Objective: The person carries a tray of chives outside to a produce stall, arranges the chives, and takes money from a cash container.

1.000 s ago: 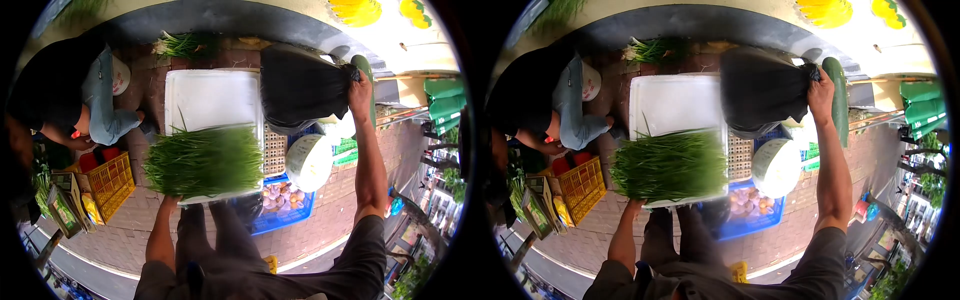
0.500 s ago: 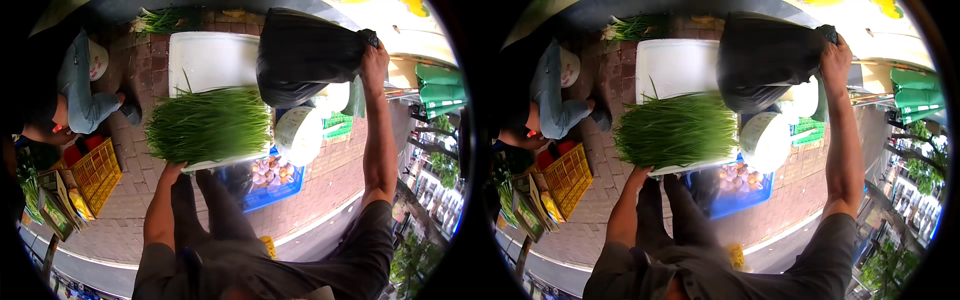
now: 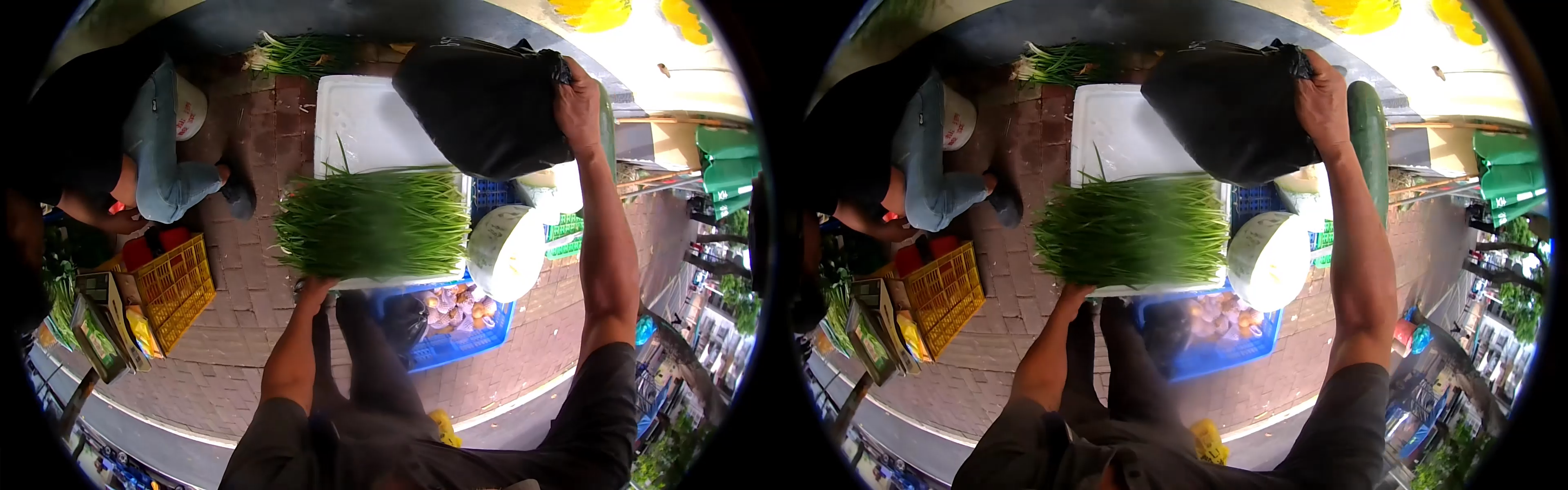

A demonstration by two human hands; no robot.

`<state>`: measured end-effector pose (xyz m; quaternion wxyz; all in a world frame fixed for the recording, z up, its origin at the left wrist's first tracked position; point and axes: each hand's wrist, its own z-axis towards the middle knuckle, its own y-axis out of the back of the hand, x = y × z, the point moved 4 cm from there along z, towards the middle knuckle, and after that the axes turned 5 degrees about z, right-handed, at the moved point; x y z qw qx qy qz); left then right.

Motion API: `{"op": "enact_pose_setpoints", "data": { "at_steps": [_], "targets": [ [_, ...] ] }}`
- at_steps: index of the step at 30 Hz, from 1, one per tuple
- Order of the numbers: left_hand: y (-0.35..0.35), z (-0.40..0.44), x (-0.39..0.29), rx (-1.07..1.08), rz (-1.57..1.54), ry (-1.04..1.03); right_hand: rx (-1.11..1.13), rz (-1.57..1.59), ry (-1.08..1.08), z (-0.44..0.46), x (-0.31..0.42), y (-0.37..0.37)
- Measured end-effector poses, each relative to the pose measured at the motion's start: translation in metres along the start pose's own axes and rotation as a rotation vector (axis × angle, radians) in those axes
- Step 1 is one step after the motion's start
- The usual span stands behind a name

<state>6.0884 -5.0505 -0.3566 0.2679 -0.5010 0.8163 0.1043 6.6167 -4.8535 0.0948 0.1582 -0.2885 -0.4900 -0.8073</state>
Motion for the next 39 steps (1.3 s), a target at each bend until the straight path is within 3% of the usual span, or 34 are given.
{"op": "enact_pose_setpoints", "data": {
  "at_steps": [3, 5, 6, 8, 11, 14, 15, 18, 22, 24, 25, 28, 29, 32, 35, 39],
  "targets": [
    [-0.004, -0.021, -0.022, -0.051, 0.034, 0.05, 0.064, 0.001, -0.024, -0.013, -0.022, -0.079],
    [-0.005, -0.023, -0.017, -0.084, 0.07, 0.043, 0.282, -0.018, -0.005, -0.044, -0.033, -0.135],
    [-0.005, -0.031, -0.023, -0.11, 0.099, 0.145, 0.333, -0.007, 0.005, -0.064, -0.041, -0.157],
    [-0.001, -0.034, -0.022, -0.064, 0.052, 0.121, 0.304, 0.027, -0.036, -0.089, -0.045, -0.174],
    [0.01, -0.063, -0.039, -0.03, 0.041, 0.183, 0.324, -0.079, -0.148, -0.117, -0.059, -0.166],
    [0.028, -0.073, -0.036, -0.06, -0.038, 0.165, 0.352, -0.147, -0.182, -0.122, -0.023, -0.139],
    [0.037, -0.072, -0.034, -0.063, -0.035, 0.166, 0.25, -0.165, -0.071, -0.13, -0.007, -0.128],
    [0.062, -0.11, -0.028, -0.08, -0.035, 0.199, -0.023, -0.162, -0.112, -0.165, 0.023, -0.086],
    [0.096, -0.142, -0.03, -0.15, -0.067, 0.168, -0.14, 0.037, -0.491, -0.283, 0.035, -0.055],
    [0.113, -0.164, -0.023, -0.145, -0.051, 0.168, -0.001, 0.07, -0.672, -0.384, 0.03, -0.067],
    [0.125, -0.169, -0.008, -0.14, -0.032, 0.148, 0.214, -0.066, -0.741, -0.431, 0.039, -0.073],
    [0.158, -0.196, 0.018, -0.139, 0.067, 0.199, 0.746, -0.064, -1.022, -0.577, 0.077, -0.114],
    [0.17, -0.204, 0.026, -0.144, 0.08, 0.21, 0.769, 0.019, -1.039, -0.613, 0.101, -0.125],
    [0.202, -0.231, 0.047, -0.19, 0.094, 0.243, 0.951, -0.049, -0.876, -0.651, 0.138, -0.167],
    [0.219, -0.259, 0.059, -0.231, 0.078, 0.286, 0.526, -0.081, -0.548, -0.573, 0.141, -0.175],
    [0.229, -0.286, 0.081, -0.294, 0.044, 0.342, 0.288, -0.356, -0.419, -0.448, 0.043, -0.183]
  ]
}}
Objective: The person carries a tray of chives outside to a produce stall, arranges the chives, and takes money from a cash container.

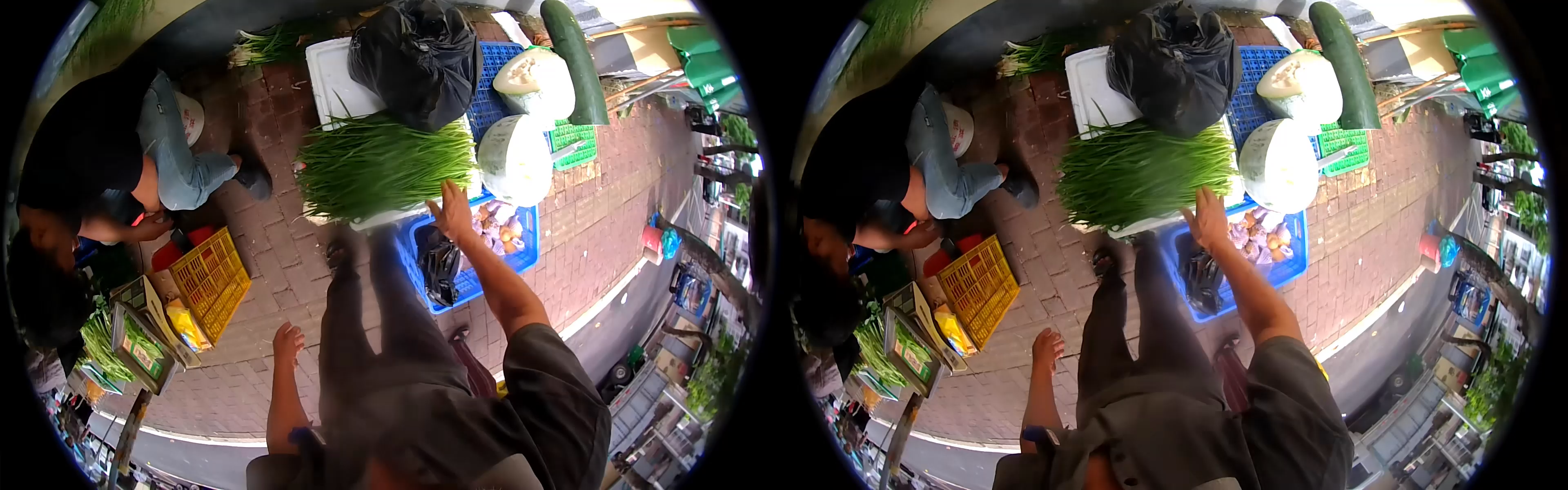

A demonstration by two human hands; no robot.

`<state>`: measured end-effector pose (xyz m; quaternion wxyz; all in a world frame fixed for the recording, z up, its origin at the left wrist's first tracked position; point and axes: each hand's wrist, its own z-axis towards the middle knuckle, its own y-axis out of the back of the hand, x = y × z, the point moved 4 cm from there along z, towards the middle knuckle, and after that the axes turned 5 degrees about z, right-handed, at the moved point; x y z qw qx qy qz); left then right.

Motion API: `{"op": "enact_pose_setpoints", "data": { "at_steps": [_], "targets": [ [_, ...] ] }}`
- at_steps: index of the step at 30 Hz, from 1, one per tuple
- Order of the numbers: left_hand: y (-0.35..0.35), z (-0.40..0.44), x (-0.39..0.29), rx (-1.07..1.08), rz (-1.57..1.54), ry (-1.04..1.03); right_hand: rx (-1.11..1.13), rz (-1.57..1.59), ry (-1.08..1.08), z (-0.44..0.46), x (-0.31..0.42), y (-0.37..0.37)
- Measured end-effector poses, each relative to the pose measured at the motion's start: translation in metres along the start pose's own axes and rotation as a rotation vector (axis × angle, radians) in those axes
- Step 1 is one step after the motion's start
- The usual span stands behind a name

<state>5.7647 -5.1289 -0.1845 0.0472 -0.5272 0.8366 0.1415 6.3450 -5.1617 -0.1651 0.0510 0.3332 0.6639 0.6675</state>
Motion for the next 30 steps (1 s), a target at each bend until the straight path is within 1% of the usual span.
{"op": "enact_pose_setpoints", "data": {
  "at_steps": [1, 3, 5, 6, 8, 9, 12, 13, 14, 15, 17, 23, 24, 27, 28, 30],
  "targets": [
    [0.003, 0.0, 0.013, -0.009, -0.004, 0.015, -0.055, -0.071, 0.013, 0.039, -0.004, 0.008],
    [0.005, 0.003, 0.042, -0.028, -0.035, 0.036, -0.099, -0.148, 0.067, 0.103, -0.026, 0.001],
    [0.002, 0.01, 0.063, -0.058, -0.072, 0.083, -0.002, -0.183, 0.134, 0.155, -0.037, -0.014],
    [0.001, 0.008, 0.074, -0.077, -0.094, 0.125, -0.097, -0.319, 0.316, 0.174, -0.038, -0.016],
    [-0.005, 0.002, 0.091, -0.09, -0.109, 0.18, 0.028, -0.112, 0.153, 0.213, -0.04, -0.024],
    [-0.011, 0.0, 0.096, -0.088, -0.127, 0.19, 0.142, 0.009, 0.045, 0.222, -0.031, -0.018],
    [-0.025, -0.011, 0.099, -0.098, -0.156, 0.213, 0.09, -0.014, 0.036, 0.198, -0.048, -0.044],
    [-0.032, -0.012, 0.093, -0.089, -0.167, 0.201, -0.203, -0.181, 0.227, 0.18, -0.063, -0.059],
    [-0.038, -0.014, 0.089, -0.08, -0.175, 0.191, -0.019, -0.224, 0.068, 0.166, -0.062, -0.06],
    [-0.04, -0.019, 0.087, -0.075, -0.179, 0.184, 0.06, -0.264, 0.013, 0.156, -0.061, -0.062],
    [-0.044, -0.017, 0.082, -0.079, -0.203, 0.169, -0.029, -0.249, 0.137, 0.143, -0.052, -0.052],
    [-0.063, -0.013, 0.064, -0.101, -0.25, 0.125, 0.028, -0.237, 0.12, 0.153, -0.048, -0.048],
    [-0.064, -0.014, 0.062, -0.098, -0.254, 0.124, 0.064, -0.241, 0.117, 0.154, -0.049, -0.047],
    [-0.071, -0.019, 0.057, -0.1, -0.261, 0.129, 0.066, -0.288, 0.101, 0.154, -0.035, -0.029],
    [-0.072, -0.02, 0.055, -0.101, -0.268, 0.13, -0.008, -0.245, 0.135, 0.154, -0.027, -0.02],
    [-0.074, -0.023, 0.051, -0.095, -0.278, 0.143, -0.018, -0.185, 0.196, 0.152, -0.025, -0.016]
  ]
}}
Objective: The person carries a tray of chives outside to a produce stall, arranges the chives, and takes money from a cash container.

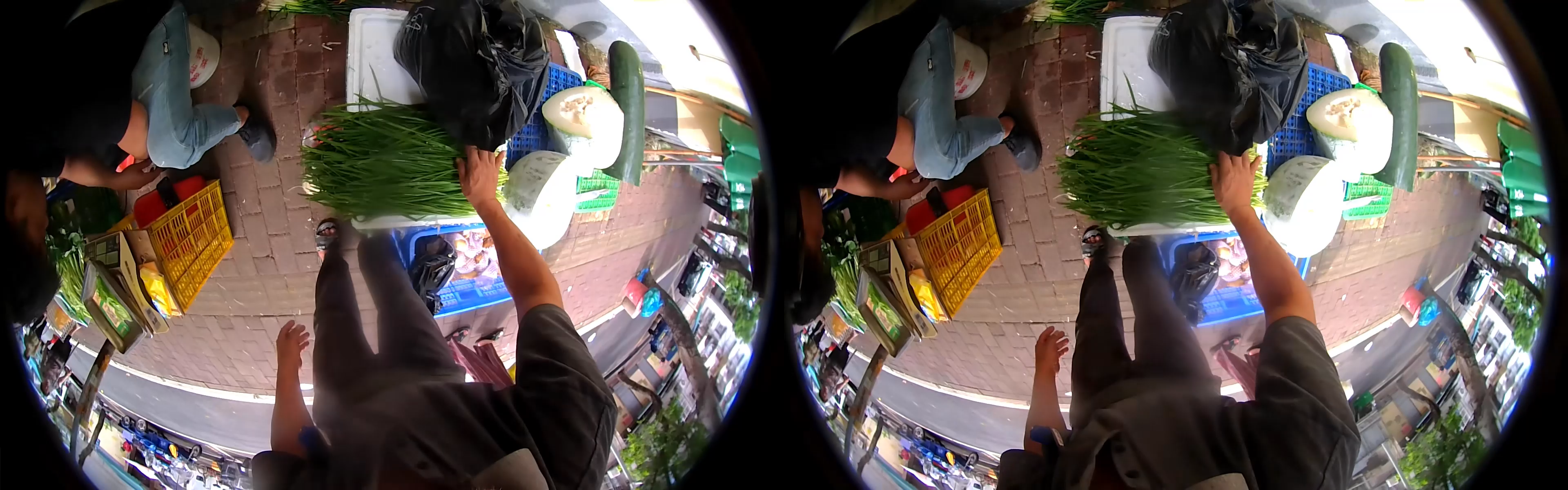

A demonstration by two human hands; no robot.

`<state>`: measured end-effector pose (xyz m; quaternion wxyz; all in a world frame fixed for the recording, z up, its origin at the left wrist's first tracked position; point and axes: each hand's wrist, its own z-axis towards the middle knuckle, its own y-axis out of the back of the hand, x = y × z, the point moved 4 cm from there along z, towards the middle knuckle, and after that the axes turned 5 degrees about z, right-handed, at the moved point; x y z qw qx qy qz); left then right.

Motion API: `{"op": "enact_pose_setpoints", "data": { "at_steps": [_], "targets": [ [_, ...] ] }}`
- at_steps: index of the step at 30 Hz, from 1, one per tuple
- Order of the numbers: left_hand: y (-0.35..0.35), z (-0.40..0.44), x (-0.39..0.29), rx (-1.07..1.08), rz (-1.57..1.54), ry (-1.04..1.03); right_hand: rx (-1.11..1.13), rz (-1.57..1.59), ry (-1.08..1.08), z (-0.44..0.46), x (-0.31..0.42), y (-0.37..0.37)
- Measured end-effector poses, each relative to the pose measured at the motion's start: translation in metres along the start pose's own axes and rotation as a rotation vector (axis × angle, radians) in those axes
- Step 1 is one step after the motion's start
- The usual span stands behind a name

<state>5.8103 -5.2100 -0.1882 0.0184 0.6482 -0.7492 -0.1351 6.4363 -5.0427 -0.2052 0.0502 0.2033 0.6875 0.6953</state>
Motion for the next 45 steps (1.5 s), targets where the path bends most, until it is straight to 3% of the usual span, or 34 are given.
{"op": "enact_pose_setpoints", "data": {
  "at_steps": [2, 16, 31, 43, 45],
  "targets": [
    [-0.005, 0.0, -0.005, 0.002, 0.006, 0.0, -0.08, 0.08, 0.118, 0.004, 0.011, 0.012],
    [-0.003, -0.003, 0.0, 0.003, -0.013, 0.018, -0.142, 0.023, 0.131, 0.016, 0.027, 0.003],
    [-0.006, 0.0, 0.006, 0.015, -0.021, 0.006, -0.287, 0.193, 0.198, 0.01, 0.022, -0.006],
    [-0.017, 0.0, 0.004, 0.056, -0.034, -0.034, -0.09, 0.317, -0.053, 0.005, 0.002, -0.04],
    [-0.02, -0.002, 0.002, 0.05, -0.042, -0.03, -0.138, 0.216, 0.022, 0.006, 0.008, -0.03]
  ]
}}
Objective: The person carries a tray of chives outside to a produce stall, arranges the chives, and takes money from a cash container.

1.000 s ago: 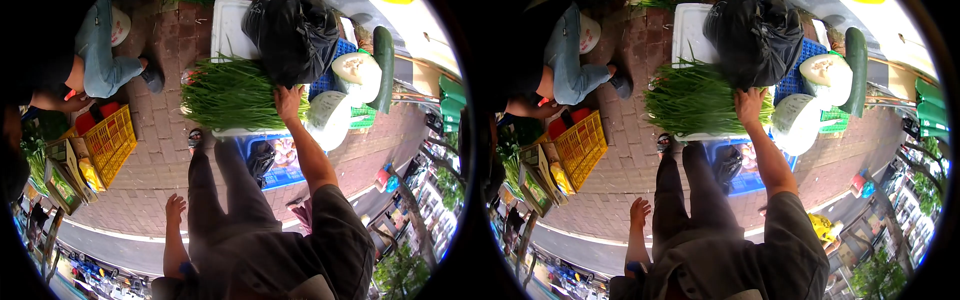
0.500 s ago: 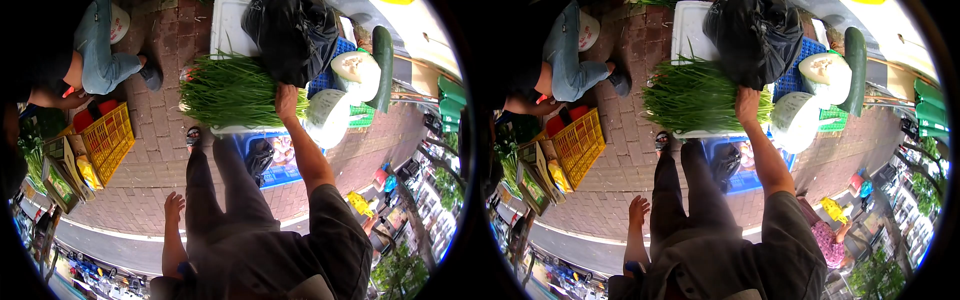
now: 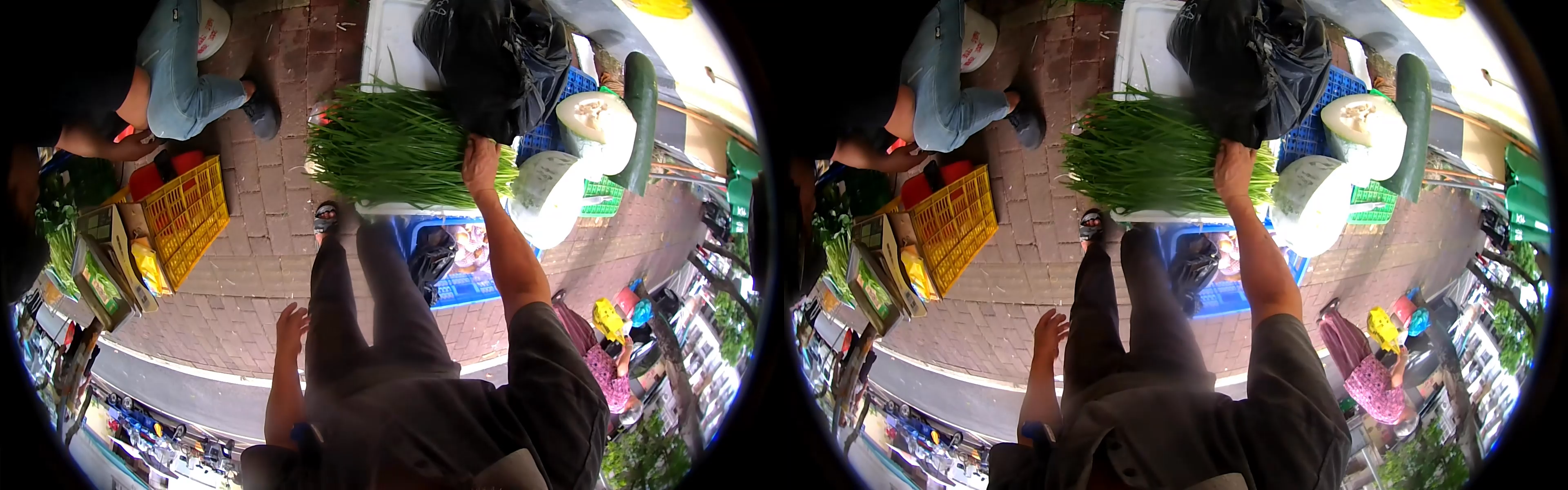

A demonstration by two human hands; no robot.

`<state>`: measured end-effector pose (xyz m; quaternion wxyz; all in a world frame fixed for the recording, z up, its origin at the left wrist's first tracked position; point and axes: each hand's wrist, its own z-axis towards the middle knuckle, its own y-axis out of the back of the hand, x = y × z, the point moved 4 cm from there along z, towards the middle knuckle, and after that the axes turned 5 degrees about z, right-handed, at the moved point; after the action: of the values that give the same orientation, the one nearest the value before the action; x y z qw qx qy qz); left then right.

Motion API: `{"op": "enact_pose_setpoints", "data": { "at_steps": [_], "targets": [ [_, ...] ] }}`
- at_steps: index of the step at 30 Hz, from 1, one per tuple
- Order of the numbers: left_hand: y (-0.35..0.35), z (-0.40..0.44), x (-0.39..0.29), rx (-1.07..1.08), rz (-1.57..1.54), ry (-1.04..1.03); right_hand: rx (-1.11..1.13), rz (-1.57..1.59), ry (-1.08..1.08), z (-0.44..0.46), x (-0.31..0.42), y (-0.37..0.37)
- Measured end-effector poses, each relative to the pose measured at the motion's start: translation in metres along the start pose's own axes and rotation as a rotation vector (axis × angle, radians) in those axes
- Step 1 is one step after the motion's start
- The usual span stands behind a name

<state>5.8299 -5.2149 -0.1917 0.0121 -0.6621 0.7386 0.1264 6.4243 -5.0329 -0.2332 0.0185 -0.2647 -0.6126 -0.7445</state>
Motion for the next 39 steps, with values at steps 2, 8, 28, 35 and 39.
{"op": "enact_pose_setpoints", "data": {
  "at_steps": [2, 8, 28, 35, 39],
  "targets": [
    [-0.007, -0.001, -0.005, -0.002, -0.012, 0.004, -0.039, -0.023, 0.05, 0.002, 0.012, 0.012],
    [-0.013, 0.001, -0.011, 0.045, 0.002, -0.025, -0.111, 0.055, 0.042, -0.009, 0.063, 0.054],
    [-0.004, -0.009, 0.012, -0.027, -0.065, 0.047, 0.15, 0.131, 0.033, 0.05, 0.084, -0.025],
    [-0.008, -0.016, 0.013, -0.054, -0.168, 0.054, 0.198, -0.03, 0.164, 0.054, 0.076, -0.045],
    [-0.001, -0.014, 0.016, -0.053, -0.166, 0.039, 0.195, 0.021, 0.18, 0.053, 0.078, -0.04]
  ]
}}
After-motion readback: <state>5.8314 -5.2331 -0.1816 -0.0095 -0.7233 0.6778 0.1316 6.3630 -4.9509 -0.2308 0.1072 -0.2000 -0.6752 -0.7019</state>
